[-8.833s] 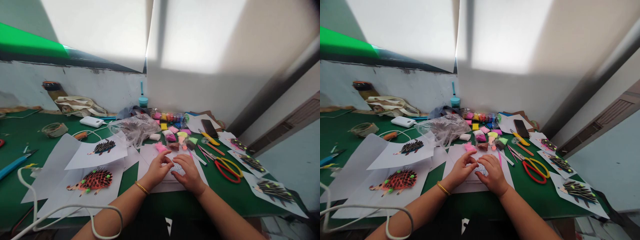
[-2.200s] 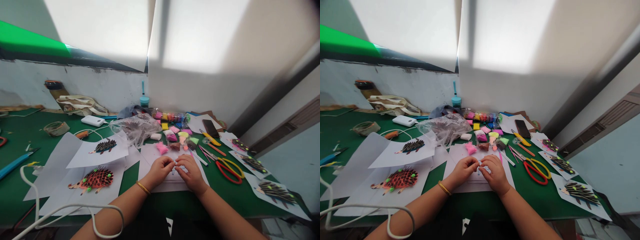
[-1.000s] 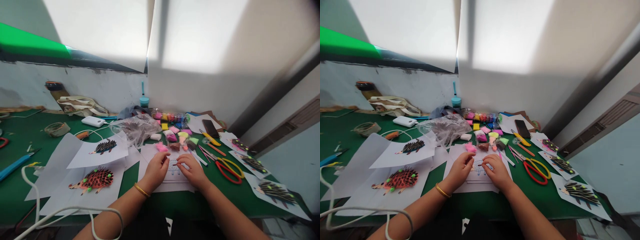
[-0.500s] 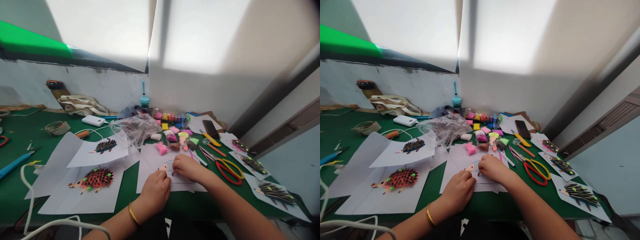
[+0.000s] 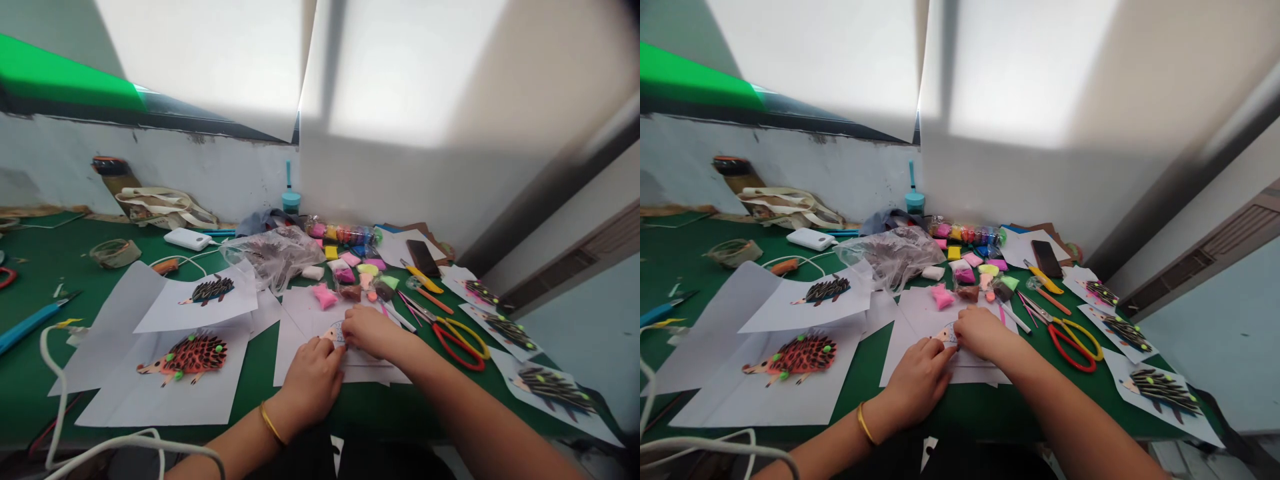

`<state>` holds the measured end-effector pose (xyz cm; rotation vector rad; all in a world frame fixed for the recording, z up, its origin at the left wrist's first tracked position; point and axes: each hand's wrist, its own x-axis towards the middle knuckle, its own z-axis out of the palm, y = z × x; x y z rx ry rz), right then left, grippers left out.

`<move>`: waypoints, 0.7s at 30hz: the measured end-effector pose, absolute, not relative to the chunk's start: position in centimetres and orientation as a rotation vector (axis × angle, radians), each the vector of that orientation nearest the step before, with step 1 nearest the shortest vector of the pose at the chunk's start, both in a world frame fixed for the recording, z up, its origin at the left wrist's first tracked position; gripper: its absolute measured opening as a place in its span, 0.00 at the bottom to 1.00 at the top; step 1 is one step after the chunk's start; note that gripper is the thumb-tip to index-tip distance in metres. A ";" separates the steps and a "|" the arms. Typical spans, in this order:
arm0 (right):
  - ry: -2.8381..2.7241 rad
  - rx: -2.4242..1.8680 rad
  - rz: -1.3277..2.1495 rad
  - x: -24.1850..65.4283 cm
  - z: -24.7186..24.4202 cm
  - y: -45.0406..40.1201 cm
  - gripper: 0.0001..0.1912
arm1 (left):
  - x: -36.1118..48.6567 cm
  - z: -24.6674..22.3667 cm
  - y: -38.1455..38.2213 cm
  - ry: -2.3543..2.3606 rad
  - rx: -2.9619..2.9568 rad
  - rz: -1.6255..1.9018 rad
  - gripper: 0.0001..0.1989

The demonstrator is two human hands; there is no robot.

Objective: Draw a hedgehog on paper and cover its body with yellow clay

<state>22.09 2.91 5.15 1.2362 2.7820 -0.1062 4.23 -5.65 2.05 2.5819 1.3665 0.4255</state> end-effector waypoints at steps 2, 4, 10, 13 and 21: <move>2.756 1.248 -0.125 22.2 5.2 2.9 0.06 | 4.3 2.1 -5.7 1.369 2.593 0.411 0.19; 2.746 1.276 -0.158 22.4 5.2 2.8 0.05 | 4.3 2.2 -5.7 1.374 2.604 0.398 0.18; 2.808 1.378 -0.287 23.1 4.4 2.7 0.03 | 4.3 2.1 -5.7 1.374 2.612 0.403 0.16; 2.877 1.412 -0.355 23.6 4.0 2.7 0.02 | 4.3 2.0 -5.6 1.376 2.610 0.408 0.15; 3.067 1.691 -0.535 25.6 2.1 0.4 0.10 | 4.3 1.8 -5.5 1.366 2.589 0.442 0.15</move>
